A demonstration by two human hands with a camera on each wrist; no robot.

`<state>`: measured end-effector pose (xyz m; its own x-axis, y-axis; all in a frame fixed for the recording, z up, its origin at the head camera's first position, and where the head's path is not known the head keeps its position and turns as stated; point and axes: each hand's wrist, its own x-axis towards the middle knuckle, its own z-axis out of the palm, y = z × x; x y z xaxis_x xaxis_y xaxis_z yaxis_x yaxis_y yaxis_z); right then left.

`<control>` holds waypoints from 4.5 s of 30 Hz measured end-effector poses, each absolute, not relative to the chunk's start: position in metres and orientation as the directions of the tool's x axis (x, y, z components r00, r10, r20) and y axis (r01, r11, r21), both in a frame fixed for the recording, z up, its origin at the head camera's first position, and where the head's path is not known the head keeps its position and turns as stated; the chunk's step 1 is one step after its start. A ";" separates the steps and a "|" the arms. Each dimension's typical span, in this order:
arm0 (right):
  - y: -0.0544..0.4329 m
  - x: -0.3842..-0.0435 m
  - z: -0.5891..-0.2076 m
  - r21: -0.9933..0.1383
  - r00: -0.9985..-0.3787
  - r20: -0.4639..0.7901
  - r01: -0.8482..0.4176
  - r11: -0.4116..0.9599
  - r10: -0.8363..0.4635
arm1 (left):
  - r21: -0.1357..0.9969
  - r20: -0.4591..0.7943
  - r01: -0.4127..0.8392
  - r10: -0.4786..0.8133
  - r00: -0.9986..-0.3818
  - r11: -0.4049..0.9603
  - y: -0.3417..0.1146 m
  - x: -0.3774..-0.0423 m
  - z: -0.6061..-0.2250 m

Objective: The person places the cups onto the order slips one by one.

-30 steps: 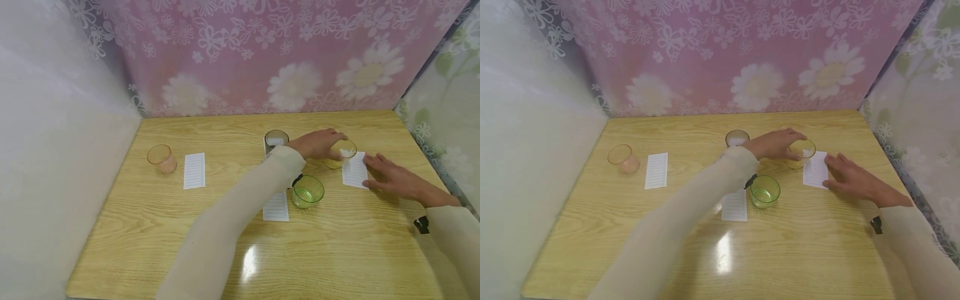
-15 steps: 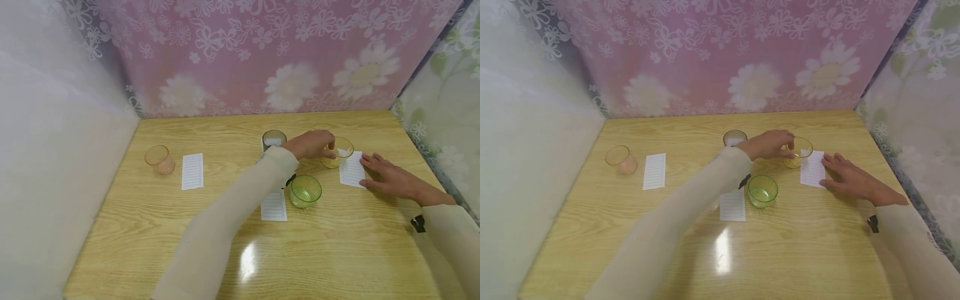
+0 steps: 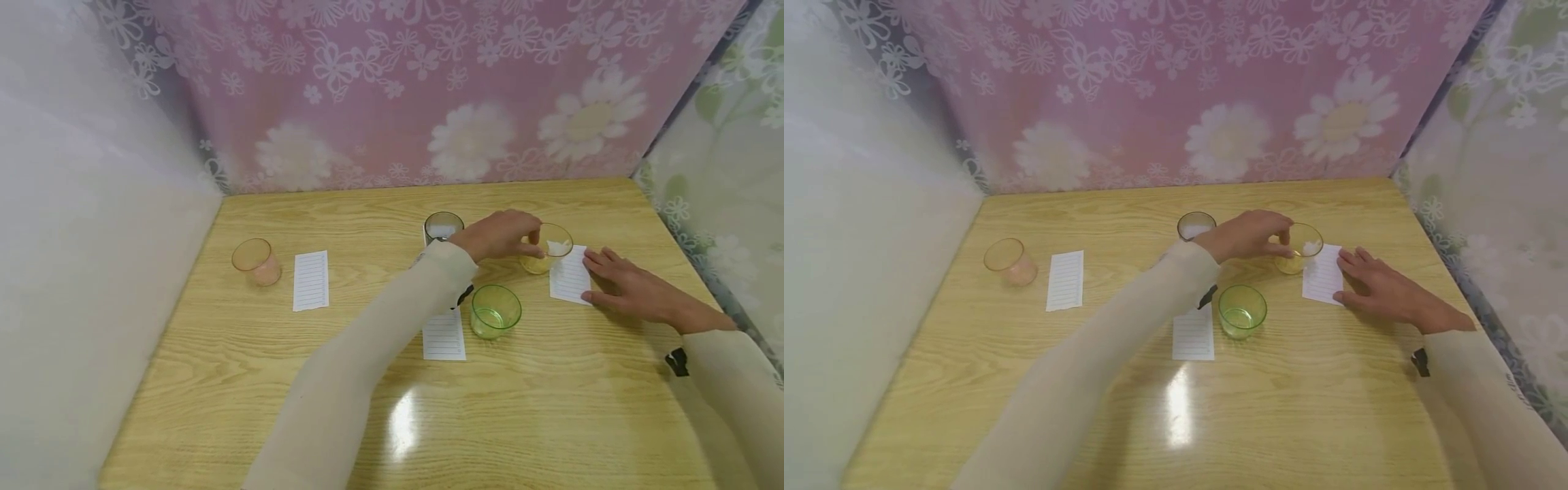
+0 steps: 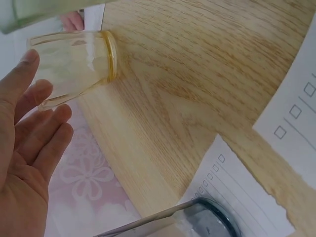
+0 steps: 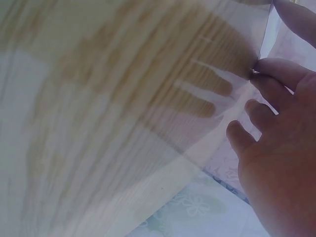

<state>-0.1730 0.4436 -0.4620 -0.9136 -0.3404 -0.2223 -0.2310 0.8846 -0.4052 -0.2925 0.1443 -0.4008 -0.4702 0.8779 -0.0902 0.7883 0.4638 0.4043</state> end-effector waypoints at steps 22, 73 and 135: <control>0.430 -0.182 -0.463 -0.403 -0.896 -0.158 -0.325 0.855 -0.415 | 0.419 -0.025 0.788 0.874 -0.485 0.450 0.129 -0.300 -0.398; 0.398 -0.198 -0.458 -0.449 -0.854 -0.168 -0.379 0.809 -0.493 | 0.447 -0.104 0.787 0.898 -0.427 0.426 0.135 -0.293 -0.404; 0.337 -0.145 -0.398 -0.420 -0.853 0.367 -0.508 0.752 -0.371 | 0.430 0.012 0.750 0.827 -0.562 0.503 -0.008 -0.243 -0.385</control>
<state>-0.1451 0.3365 -0.3982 -0.8530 -0.3714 0.3667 -0.5079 0.7523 -0.4196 -0.2430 -0.0078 -0.3847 -0.5615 0.8274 0.0115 0.7497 0.5028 0.4302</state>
